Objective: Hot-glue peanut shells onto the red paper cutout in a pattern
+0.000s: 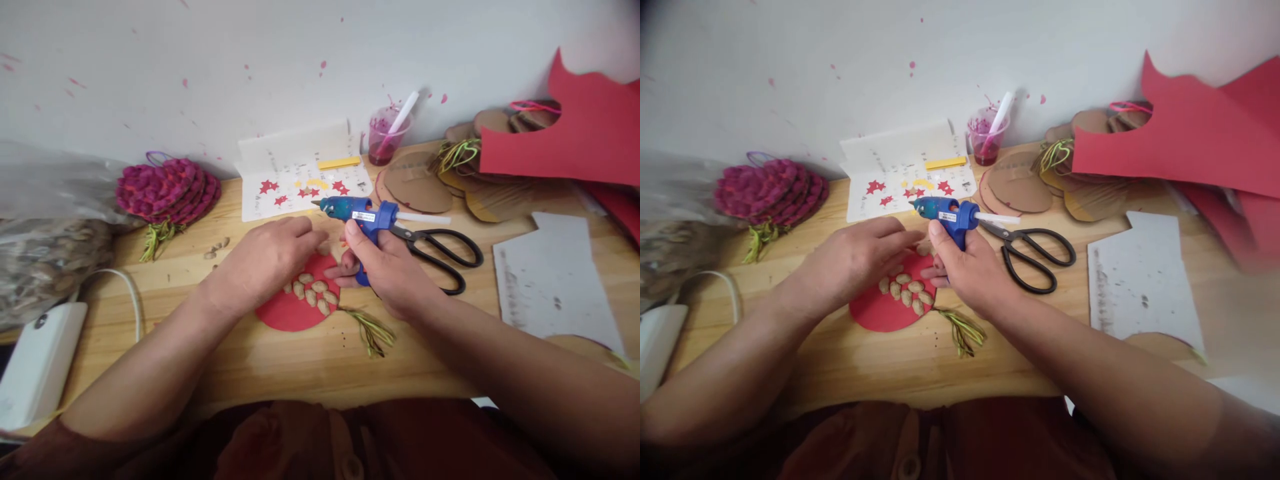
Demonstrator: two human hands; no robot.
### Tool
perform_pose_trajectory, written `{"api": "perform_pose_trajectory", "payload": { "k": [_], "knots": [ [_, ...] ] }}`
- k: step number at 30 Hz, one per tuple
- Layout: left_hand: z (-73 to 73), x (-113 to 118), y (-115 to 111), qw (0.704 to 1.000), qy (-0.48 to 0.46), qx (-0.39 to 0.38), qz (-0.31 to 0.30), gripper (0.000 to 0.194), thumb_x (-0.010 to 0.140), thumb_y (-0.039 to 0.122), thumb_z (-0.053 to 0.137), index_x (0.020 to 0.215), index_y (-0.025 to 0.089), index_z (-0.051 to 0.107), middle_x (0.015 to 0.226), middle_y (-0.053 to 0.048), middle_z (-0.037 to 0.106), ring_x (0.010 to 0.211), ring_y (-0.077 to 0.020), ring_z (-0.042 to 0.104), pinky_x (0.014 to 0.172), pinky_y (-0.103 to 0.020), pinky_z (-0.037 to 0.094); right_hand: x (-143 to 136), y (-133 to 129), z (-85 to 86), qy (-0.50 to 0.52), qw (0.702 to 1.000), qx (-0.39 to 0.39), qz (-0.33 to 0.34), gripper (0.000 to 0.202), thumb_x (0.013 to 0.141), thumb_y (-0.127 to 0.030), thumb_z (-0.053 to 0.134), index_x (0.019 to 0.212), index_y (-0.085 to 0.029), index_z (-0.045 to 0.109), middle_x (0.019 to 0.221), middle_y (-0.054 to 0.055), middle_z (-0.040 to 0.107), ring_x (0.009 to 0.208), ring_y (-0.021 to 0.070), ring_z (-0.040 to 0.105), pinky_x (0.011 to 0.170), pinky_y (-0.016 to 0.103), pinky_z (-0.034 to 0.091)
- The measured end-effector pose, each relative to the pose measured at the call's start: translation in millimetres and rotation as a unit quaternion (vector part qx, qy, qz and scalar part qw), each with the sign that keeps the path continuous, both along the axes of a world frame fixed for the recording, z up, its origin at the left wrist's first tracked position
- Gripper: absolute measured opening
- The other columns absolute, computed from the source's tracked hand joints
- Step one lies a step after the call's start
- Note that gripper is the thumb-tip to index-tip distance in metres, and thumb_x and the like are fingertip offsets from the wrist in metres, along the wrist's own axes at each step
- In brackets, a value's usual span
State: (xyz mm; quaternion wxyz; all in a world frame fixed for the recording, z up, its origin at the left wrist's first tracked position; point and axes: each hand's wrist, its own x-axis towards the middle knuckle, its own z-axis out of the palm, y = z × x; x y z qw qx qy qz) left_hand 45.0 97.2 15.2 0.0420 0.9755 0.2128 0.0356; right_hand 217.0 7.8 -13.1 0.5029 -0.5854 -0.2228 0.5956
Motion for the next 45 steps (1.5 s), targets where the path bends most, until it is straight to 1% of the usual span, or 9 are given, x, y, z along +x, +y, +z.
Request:
{"api": "perform_pose_trajectory", "payload": {
  "k": [3,5,9,12,17,23,30,37,45],
  "knots": [
    [-5.8,-13,-12,0.991,-0.109,0.002,0.075,0.03,0.099,0.017,0.047,0.123,0.017,0.065,0.107,-0.008,0.065,0.089,-0.0177,0.064,0.078,-0.03,0.053,0,-1,0.6,0.007,1.0,0.007,0.002,0.031,0.091,-0.055,0.064,0.09,-0.025,0.055,0.063,-0.006,0.057,0.061,0.0163,0.073,0.057,0.027,0.061],
    [-13.6,-20,-22,0.987,-0.131,-0.007,0.097,0.033,0.098,0.013,0.045,0.123,0.018,0.065,0.108,-0.008,0.065,0.09,-0.0169,0.065,0.078,-0.029,0.055,-1,-1,1.0,0.01,1.0,0.015,0.001,0.034,0.089,-0.057,0.065,0.086,-0.025,0.055,0.063,-0.006,0.057,0.062,0.0165,0.073,0.056,0.026,0.061],
    [-32.2,-24,-36,0.99,-0.115,-0.004,0.085,0.043,0.098,0.009,0.041,0.137,0.018,0.057,0.113,-0.012,0.064,0.1,-0.0202,0.064,0.082,-0.033,0.057,-1,-2,1.1,-0.001,1.0,0.013,0.003,0.036,0.087,-0.059,0.066,0.089,-0.025,0.055,0.062,-0.007,0.057,0.06,0.0154,0.072,0.056,0.025,0.061],
    [-39.1,-21,-40,0.993,-0.092,0.016,0.074,0.045,0.099,0.01,0.041,0.143,0.016,0.052,0.117,-0.016,0.063,0.109,-0.0249,0.061,0.089,-0.04,0.057,0,-2,1.1,-0.007,1.0,0.014,0.01,0.036,0.088,-0.059,0.065,0.09,-0.025,0.055,0.063,-0.007,0.057,0.058,0.0147,0.071,0.056,0.025,0.062],
    [-39.4,-15,-41,0.995,-0.072,0.056,0.05,0.045,0.098,0.011,0.045,0.142,0.009,0.052,0.113,-0.018,0.064,0.099,-0.0273,0.058,0.088,-0.047,0.056,0,-3,3.7,-0.011,1.0,0.012,0.006,0.034,0.087,-0.056,0.068,0.089,-0.025,0.054,0.063,-0.007,0.058,0.059,0.0144,0.071,0.057,0.025,0.061],
    [-40.5,-14,-42,0.996,-0.062,0.055,0.035,0.045,0.098,0.013,0.049,0.142,0.005,0.052,0.115,-0.019,0.063,0.102,-0.028,0.055,0.088,-0.044,0.055,-1,-2,5.6,-0.016,1.0,0.004,0.005,0.036,0.085,-0.058,0.069,0.084,-0.024,0.054,0.063,-0.007,0.057,0.061,0.0147,0.071,0.061,0.027,0.063],
    [-42.1,-13,-42,0.997,-0.056,0.029,0.047,0.046,0.1,0.016,0.045,0.145,0.007,0.05,0.12,-0.018,0.062,0.107,-0.0275,0.053,0.093,-0.045,0.055,-1,-2,-0.8,-0.028,1.0,0.011,0.007,0.039,0.083,-0.062,0.068,0.083,-0.025,0.057,0.064,-0.006,0.057,0.062,0.0157,0.072,0.057,0.026,0.061],
    [-41.1,-13,-43,0.996,-0.05,-0.001,0.068,0.044,0.104,0.023,0.042,0.146,0.011,0.05,0.128,-0.017,0.06,0.113,-0.0259,0.051,0.1,-0.044,0.051,-2,-3,3.2,-0.047,0.999,-0.011,-0.016,0.045,0.074,-0.065,0.076,0.088,-0.026,0.059,0.063,-0.005,0.059,0.063,0.0192,0.073,0.057,0.029,0.063],
    [-35.9,-12,-44,0.996,-0.034,-0.001,0.079,0.044,0.105,0.026,0.037,0.144,0.009,0.051,0.128,-0.016,0.06,0.112,-0.026,0.052,0.099,-0.041,0.05,-3,-2,4.2,-0.065,0.998,-0.012,-0.017,0.044,0.076,-0.063,0.077,0.089,-0.025,0.058,0.064,-0.003,0.06,0.067,0.021,0.075,0.058,0.029,0.065]
  ]
}}
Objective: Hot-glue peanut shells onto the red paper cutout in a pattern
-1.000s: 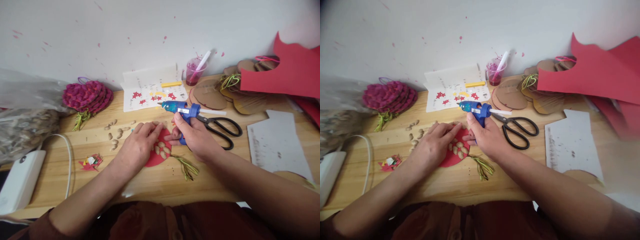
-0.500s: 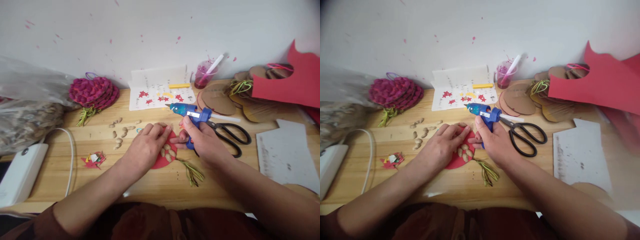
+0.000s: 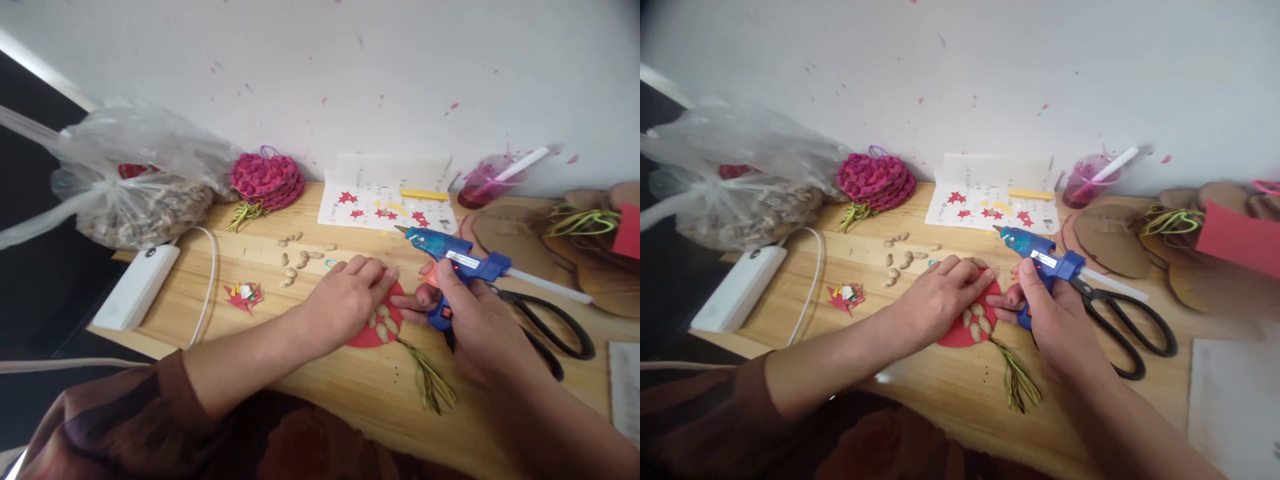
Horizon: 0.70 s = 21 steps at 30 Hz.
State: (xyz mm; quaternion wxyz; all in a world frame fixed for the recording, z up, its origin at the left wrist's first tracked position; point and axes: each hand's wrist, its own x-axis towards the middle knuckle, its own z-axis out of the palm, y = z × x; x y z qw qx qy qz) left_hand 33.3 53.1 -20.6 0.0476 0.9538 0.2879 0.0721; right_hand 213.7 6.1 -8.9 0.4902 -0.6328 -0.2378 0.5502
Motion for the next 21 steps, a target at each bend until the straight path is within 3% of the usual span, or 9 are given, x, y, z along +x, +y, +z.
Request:
{"api": "perform_pose_trajectory", "payload": {
  "k": [8,21],
  "knots": [
    [-3.4,-1.5,0.1,1.0,0.004,0.008,0.0,0.044,0.105,0.028,0.04,0.144,0.011,0.048,0.128,-0.017,0.058,0.114,-0.0259,0.052,0.096,-0.038,0.05,3.6,-1.9,-7.0,-0.006,1.0,0.007,-0.001,0.035,0.082,-0.058,0.073,0.089,-0.027,0.06,0.066,-0.003,0.061,0.067,0.0207,0.074,0.06,0.032,0.066],
    [-5.6,-0.5,1.4,1.0,-0.005,-0.016,-0.007,0.046,0.103,0.023,0.043,0.147,0.009,0.048,0.131,-0.017,0.058,0.116,-0.0281,0.051,0.1,-0.045,0.051,-1.7,-0.6,0.6,0.02,1.0,-0.004,-0.005,0.041,0.079,-0.062,0.073,0.091,-0.027,0.058,0.063,-0.006,0.059,0.065,0.0194,0.074,0.059,0.029,0.063]
  ]
}}
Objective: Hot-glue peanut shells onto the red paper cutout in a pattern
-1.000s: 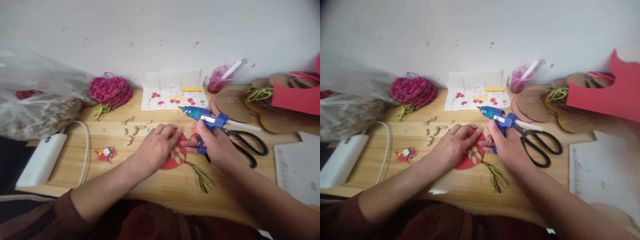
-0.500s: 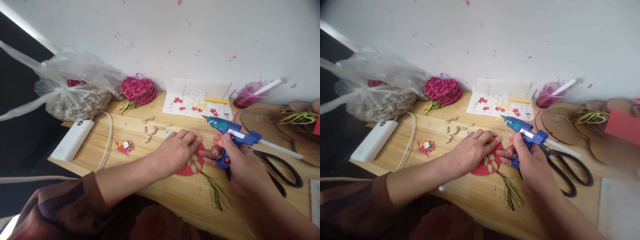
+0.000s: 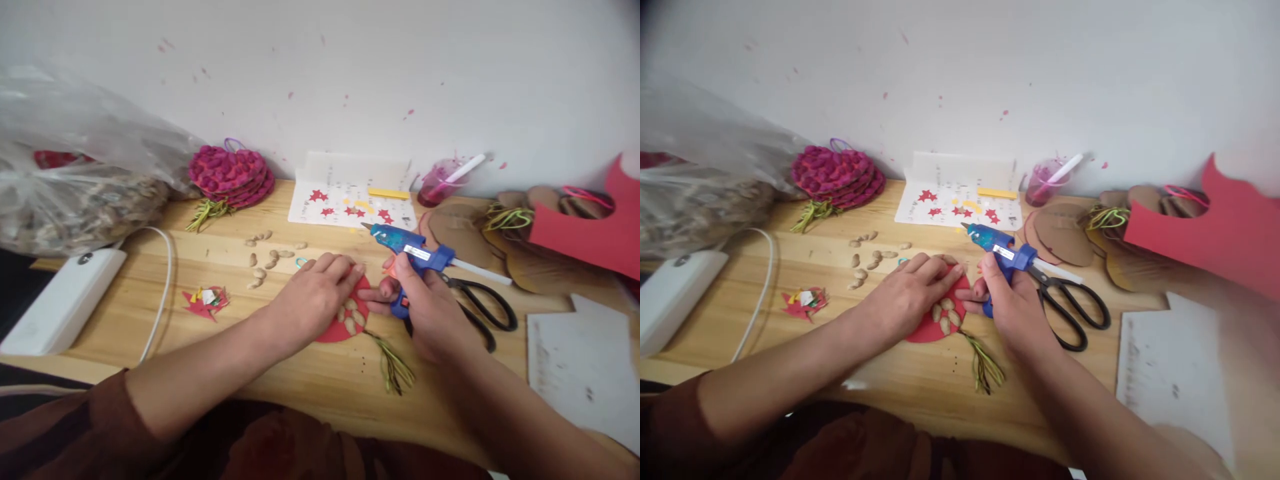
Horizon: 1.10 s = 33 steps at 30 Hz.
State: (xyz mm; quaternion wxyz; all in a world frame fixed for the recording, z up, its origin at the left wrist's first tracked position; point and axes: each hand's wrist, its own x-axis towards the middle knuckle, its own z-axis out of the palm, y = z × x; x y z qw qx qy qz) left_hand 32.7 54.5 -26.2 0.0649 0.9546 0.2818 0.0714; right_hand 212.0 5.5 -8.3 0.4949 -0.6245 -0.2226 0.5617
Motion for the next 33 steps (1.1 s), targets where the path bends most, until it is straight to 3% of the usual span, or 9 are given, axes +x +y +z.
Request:
{"api": "perform_pose_trajectory", "payload": {
  "k": [13,33],
  "knots": [
    [2.5,1,0,1.0,0.007,-0.016,-0.002,0.047,0.102,0.021,0.044,0.147,0.008,0.048,0.131,-0.018,0.058,0.119,-0.03,0.051,0.102,-0.047,0.052,3,0,-6.1,0.02,1.0,0.015,-0.002,0.049,0.072,-0.067,0.077,0.088,-0.025,0.058,0.062,-0.006,0.06,0.062,0.0183,0.073,0.056,0.027,0.062],
    [0.5,0,1,1.0,0.016,-0.002,-0.004,0.048,0.102,0.021,0.046,0.149,0.009,0.047,0.132,-0.016,0.059,0.117,-0.0297,0.052,0.101,-0.046,0.052,4,0,-10.2,0.026,0.999,0.027,0.005,0.045,0.076,-0.066,0.074,0.091,-0.026,0.059,0.061,-0.007,0.059,0.062,0.0178,0.074,0.053,0.026,0.06]
  ]
}}
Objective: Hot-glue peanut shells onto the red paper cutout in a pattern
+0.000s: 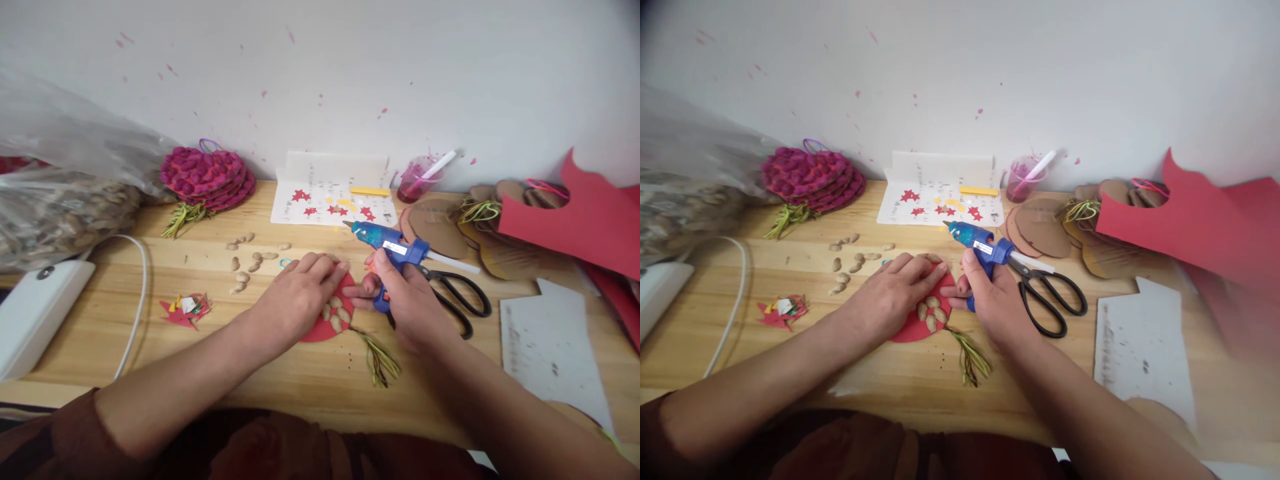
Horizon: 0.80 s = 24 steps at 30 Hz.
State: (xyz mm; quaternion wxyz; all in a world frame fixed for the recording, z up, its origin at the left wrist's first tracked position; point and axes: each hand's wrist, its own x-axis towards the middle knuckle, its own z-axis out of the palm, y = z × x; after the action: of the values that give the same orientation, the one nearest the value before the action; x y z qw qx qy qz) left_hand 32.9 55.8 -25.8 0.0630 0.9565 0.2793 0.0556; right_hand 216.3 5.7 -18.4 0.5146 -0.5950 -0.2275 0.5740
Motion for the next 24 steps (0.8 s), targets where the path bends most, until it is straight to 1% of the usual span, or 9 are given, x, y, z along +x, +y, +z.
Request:
{"api": "perform_pose_trajectory", "payload": {
  "k": [5,10,13,15,17,19,21,23,24],
  "knots": [
    [-1.3,1,1,1.0,-0.005,0.0,0.002,0.046,0.103,0.021,0.043,0.147,0.009,0.048,0.13,-0.016,0.06,0.115,-0.0285,0.052,0.1,-0.046,0.053,-1,-1,0.8,-0.005,1.0,0.0,0.0,0.045,0.076,-0.065,0.075,0.092,-0.026,0.059,0.062,-0.007,0.06,0.061,0.0177,0.073,0.053,0.026,0.06],
    [-5.7,-1,2,0.999,-0.024,0.027,-0.011,0.046,0.102,0.02,0.043,0.146,0.008,0.049,0.127,-0.017,0.061,0.111,-0.0285,0.054,0.098,-0.045,0.053,3,1,0.7,-0.012,1.0,0.003,0.003,0.047,0.075,-0.066,0.075,0.091,-0.025,0.057,0.06,-0.007,0.059,0.058,0.0179,0.072,0.05,0.025,0.059],
    [-1.7,-5,2,0.998,-0.055,0.036,-0.021,0.045,0.101,0.015,0.044,0.144,0.008,0.051,0.125,-0.018,0.062,0.108,-0.0259,0.057,0.099,-0.042,0.053,8,5,1.9,-0.025,0.999,0.017,-0.009,0.048,0.076,-0.066,0.074,0.091,-0.025,0.057,0.059,-0.007,0.058,0.055,0.0174,0.072,0.048,0.025,0.058],
    [5.5,-9,1,0.996,-0.08,0.048,0.011,0.048,0.098,0.009,0.042,0.146,0.009,0.049,0.118,-0.016,0.065,0.102,-0.0244,0.059,0.095,-0.041,0.053,12,8,3.3,-0.033,0.999,0.038,-0.019,0.049,0.075,-0.067,0.074,0.092,-0.024,0.057,0.058,-0.008,0.057,0.055,0.0174,0.071,0.047,0.024,0.057],
    [14.3,-12,-2,0.991,-0.084,0.063,0.081,0.052,0.098,0.008,0.04,0.149,0.008,0.043,0.109,-0.015,0.066,0.097,-0.0244,0.06,0.091,-0.041,0.053,16,10,4.8,-0.039,0.997,0.059,-0.028,0.05,0.075,-0.068,0.074,0.093,-0.024,0.056,0.057,-0.008,0.056,0.055,0.0176,0.071,0.046,0.024,0.056],
    [21.8,-11,-8,0.984,-0.054,0.072,0.157,0.055,0.1,0.019,0.043,0.154,0.006,0.035,0.105,-0.015,0.066,0.097,-0.0267,0.061,0.09,-0.043,0.052,17,11,6.1,-0.043,0.996,0.073,-0.036,0.051,0.074,-0.068,0.074,0.091,-0.023,0.056,0.056,-0.009,0.056,0.055,0.0175,0.071,0.045,0.023,0.055],
    [25.4,-7,-18,0.975,-0.008,0.071,0.209,0.072,0.099,0.041,0.051,0.158,0.007,0.026,0.112,-0.017,0.066,0.102,-0.0306,0.06,0.093,-0.047,0.049,18,11,7.3,-0.044,0.995,0.085,-0.043,0.052,0.073,-0.068,0.074,0.09,-0.023,0.056,0.056,-0.009,0.056,0.055,0.0174,0.071,0.046,0.023,0.055],
    [24.4,0,-30,0.971,0.018,0.061,0.231,0.092,0.093,0.061,0.055,0.16,0.009,0.02,0.119,-0.019,0.065,0.109,-0.0345,0.059,0.096,-0.05,0.046,18,10,8.6,-0.042,0.993,0.098,-0.044,0.051,0.073,-0.067,0.075,0.088,-0.023,0.056,0.057,-0.009,0.056,0.056,0.0174,0.071,0.045,0.023,0.055],
    [22.6,4,-35,0.971,0.018,0.055,0.234,0.098,0.09,0.067,0.055,0.161,0.009,0.018,0.121,-0.02,0.065,0.111,-0.0357,0.059,0.097,-0.05,0.045,17,10,9.3,-0.042,0.993,0.104,-0.043,0.05,0.073,-0.067,0.075,0.088,-0.023,0.056,0.058,-0.009,0.056,0.057,0.0174,0.071,0.045,0.023,0.054]
  ]
}}
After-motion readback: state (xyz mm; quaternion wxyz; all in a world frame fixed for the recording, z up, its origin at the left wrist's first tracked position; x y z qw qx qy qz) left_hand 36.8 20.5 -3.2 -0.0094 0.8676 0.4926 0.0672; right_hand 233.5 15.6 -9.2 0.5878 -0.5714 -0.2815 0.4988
